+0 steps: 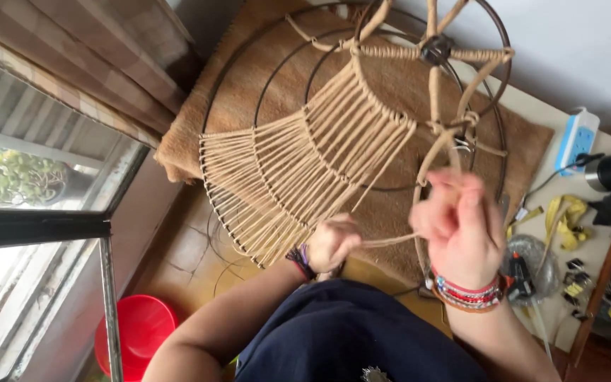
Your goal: Assembling a wicker furniture piece by securing rattan strands to a frame using a stapler, pliers, and hot glue.
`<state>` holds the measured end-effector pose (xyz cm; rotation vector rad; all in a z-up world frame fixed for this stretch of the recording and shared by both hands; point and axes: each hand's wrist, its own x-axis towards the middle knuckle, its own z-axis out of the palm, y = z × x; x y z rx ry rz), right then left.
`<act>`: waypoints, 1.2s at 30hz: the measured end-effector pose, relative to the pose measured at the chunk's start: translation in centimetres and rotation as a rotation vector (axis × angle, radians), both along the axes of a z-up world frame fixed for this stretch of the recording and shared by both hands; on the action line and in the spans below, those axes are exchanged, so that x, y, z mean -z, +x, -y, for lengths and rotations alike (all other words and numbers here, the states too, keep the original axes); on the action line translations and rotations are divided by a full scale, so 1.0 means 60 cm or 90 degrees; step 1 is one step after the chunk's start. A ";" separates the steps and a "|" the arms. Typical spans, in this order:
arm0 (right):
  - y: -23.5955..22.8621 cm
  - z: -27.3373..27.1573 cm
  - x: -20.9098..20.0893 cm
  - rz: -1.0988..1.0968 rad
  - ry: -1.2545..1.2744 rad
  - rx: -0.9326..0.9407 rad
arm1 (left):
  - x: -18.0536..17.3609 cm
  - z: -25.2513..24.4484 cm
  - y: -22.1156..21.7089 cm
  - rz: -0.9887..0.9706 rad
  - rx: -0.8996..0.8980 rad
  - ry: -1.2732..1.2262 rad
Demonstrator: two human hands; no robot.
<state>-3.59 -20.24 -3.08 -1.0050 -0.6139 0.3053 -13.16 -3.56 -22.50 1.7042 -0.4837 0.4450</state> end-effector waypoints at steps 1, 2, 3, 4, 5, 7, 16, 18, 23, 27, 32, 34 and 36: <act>-0.025 0.019 0.033 0.005 0.000 0.003 | -0.012 0.001 -0.009 0.005 0.003 0.000; -0.048 0.036 0.067 -0.129 0.042 -0.037 | -0.025 0.001 -0.019 -0.127 -0.044 -0.064; -0.073 0.052 0.101 -0.264 0.086 -0.075 | -0.038 -0.002 -0.028 -0.259 -0.091 -0.126; -0.080 0.042 0.130 -0.260 0.088 -0.071 | -0.060 -0.008 -0.023 -0.256 -0.086 -0.124; -0.093 0.036 0.159 0.075 -0.326 -0.123 | -0.081 -0.009 -0.024 -0.320 -0.051 -0.221; -0.120 0.060 0.260 0.420 -0.731 -0.164 | -0.117 -0.012 -0.030 -0.388 -0.010 -0.317; -0.134 0.014 0.079 -0.105 -0.275 0.051 | -0.127 -0.031 -0.032 -0.346 -0.087 0.341; -0.151 0.033 0.106 0.037 -0.345 0.075 | -0.103 -0.020 -0.030 -0.350 -0.118 0.481; -0.261 0.109 0.389 0.330 -1.179 -0.216 | -0.210 -0.017 -0.052 -0.593 0.050 0.012; -0.193 0.088 0.292 0.168 -0.830 -0.166 | -0.190 -0.037 -0.049 -0.501 -0.007 0.225; -0.192 0.058 0.191 0.108 -0.263 -0.069 | -0.123 -0.026 -0.048 -0.402 -0.074 0.432; -0.220 0.076 0.270 0.236 -0.459 -0.179 | -0.136 -0.031 -0.043 -0.414 -0.054 0.336; -0.261 0.102 0.349 0.594 -1.045 -0.533 | -0.174 -0.039 -0.056 -0.645 0.196 -0.116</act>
